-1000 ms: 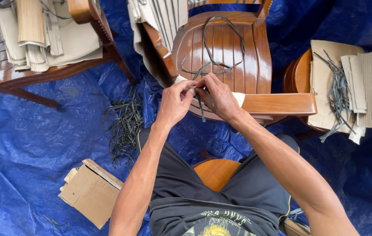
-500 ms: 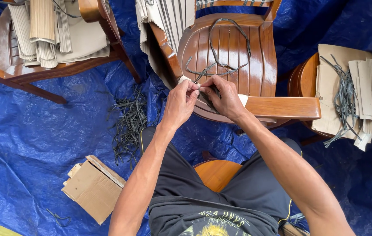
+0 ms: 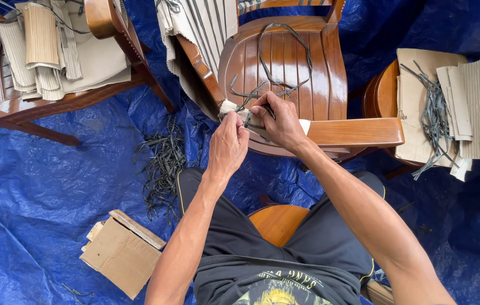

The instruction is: Wrapping wooden chairs with cardboard strips and securing them with plastic ties for protection.

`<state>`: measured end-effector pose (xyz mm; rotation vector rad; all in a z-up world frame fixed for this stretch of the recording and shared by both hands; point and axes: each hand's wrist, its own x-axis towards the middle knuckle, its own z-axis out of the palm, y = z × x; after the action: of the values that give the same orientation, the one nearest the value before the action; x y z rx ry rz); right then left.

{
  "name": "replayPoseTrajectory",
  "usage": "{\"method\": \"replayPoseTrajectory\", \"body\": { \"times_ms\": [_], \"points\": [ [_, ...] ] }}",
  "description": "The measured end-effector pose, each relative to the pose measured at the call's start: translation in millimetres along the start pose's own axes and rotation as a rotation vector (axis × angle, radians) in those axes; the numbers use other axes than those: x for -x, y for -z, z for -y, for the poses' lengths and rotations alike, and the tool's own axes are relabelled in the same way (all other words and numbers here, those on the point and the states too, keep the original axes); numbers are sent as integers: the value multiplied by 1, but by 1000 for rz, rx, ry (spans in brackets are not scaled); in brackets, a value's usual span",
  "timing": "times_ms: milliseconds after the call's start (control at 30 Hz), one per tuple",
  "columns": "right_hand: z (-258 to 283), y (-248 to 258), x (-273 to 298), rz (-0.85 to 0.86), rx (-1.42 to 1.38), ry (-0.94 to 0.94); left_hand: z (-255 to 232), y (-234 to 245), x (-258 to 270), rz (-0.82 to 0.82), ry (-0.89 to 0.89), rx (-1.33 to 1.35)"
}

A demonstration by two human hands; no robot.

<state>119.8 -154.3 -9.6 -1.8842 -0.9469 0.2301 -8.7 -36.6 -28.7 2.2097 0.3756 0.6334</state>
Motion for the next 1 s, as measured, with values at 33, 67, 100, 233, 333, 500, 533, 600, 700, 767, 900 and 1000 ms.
{"method": "replayPoseTrajectory", "body": {
  "times_ms": [33,67,100,233,333,500,533,600,700,767,900,1000],
  "points": [
    [-1,-1,0,-1,3,-1,1,-1,1,0,-1,3],
    [-2,-2,0,-10,0,-7,2,-1,2,-6,-12,7],
    [-3,-3,-1,-20,-3,-14,3,-2,4,-13,-22,11],
    [-4,-5,-2,-53,2,-19,8,-6,9,-25,-38,28],
    [-4,-6,-3,-79,0,-40,8,-6,13,-36,-32,55],
    [-3,-6,-4,-119,-11,-63,9,-6,17,-56,-9,97],
    [-2,-7,-5,-118,-12,-61,9,-6,17,-58,-10,95],
    [0,-7,-6,-119,-11,-110,9,-5,18,-52,6,103],
    [-6,-9,-8,-136,-16,-128,12,-6,20,-62,-8,96],
    [-11,-11,-11,-154,-22,-125,13,-4,20,-75,-35,89],
    [-14,-12,-15,-192,-51,-153,12,3,18,-85,-67,67],
    [-19,-13,-18,-186,-96,-176,14,9,15,-64,-34,47]
  ]
}}
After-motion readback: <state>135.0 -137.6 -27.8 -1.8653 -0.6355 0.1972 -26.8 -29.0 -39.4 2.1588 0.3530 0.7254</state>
